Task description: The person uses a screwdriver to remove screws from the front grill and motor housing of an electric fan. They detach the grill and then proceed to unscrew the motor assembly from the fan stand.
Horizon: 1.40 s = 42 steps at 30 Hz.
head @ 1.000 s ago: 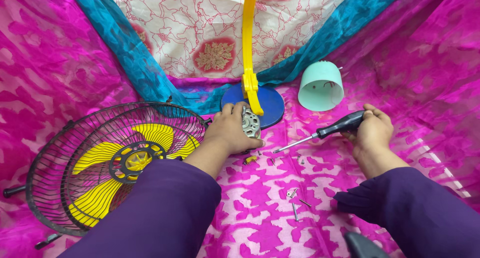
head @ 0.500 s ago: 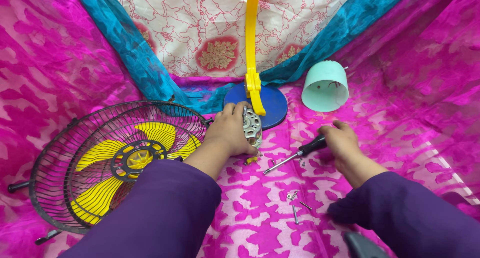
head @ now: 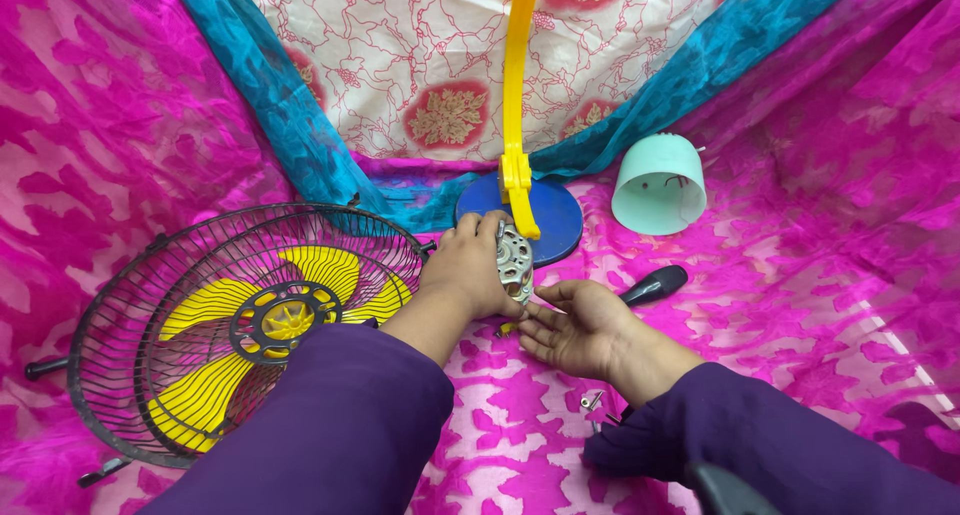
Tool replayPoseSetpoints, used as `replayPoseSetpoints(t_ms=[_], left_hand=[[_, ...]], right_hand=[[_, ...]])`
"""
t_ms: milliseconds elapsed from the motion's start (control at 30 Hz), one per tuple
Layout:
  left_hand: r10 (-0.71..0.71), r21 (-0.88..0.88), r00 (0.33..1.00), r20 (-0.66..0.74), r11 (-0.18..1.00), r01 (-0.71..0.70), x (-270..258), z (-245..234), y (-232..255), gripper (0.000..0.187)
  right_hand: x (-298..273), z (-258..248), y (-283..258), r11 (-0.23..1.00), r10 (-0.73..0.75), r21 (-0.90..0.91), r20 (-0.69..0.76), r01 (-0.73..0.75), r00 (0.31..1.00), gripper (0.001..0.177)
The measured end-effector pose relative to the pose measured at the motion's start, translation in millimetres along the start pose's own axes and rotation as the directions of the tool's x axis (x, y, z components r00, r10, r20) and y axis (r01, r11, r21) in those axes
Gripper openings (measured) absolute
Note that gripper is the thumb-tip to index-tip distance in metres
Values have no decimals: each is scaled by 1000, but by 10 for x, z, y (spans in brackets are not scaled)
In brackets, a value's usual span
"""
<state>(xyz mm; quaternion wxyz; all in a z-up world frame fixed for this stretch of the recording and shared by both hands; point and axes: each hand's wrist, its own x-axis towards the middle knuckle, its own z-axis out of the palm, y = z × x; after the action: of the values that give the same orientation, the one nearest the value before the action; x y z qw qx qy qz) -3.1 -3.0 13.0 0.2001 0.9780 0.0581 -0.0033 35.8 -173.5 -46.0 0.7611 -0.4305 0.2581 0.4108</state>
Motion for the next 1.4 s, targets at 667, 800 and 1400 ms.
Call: replayPoseSetpoints(t_ms=[667, 800, 1400], left_hand=[[-12, -13, 1000, -23, 1000, 12, 16, 25, -10, 116], [-17, -3, 1000, -4, 1000, 17, 6, 0, 7, 117], [-9, 1, 999, 54, 1000, 9, -22, -110, 47, 130]], right_hand=[[40, 21, 244, 587, -618, -563, 152, 582, 771, 28], [49, -3, 284, 135, -835, -747, 268, 651, 481, 20], [-497, -384, 213, -357, -775, -852, 499, 382, 387, 16]])
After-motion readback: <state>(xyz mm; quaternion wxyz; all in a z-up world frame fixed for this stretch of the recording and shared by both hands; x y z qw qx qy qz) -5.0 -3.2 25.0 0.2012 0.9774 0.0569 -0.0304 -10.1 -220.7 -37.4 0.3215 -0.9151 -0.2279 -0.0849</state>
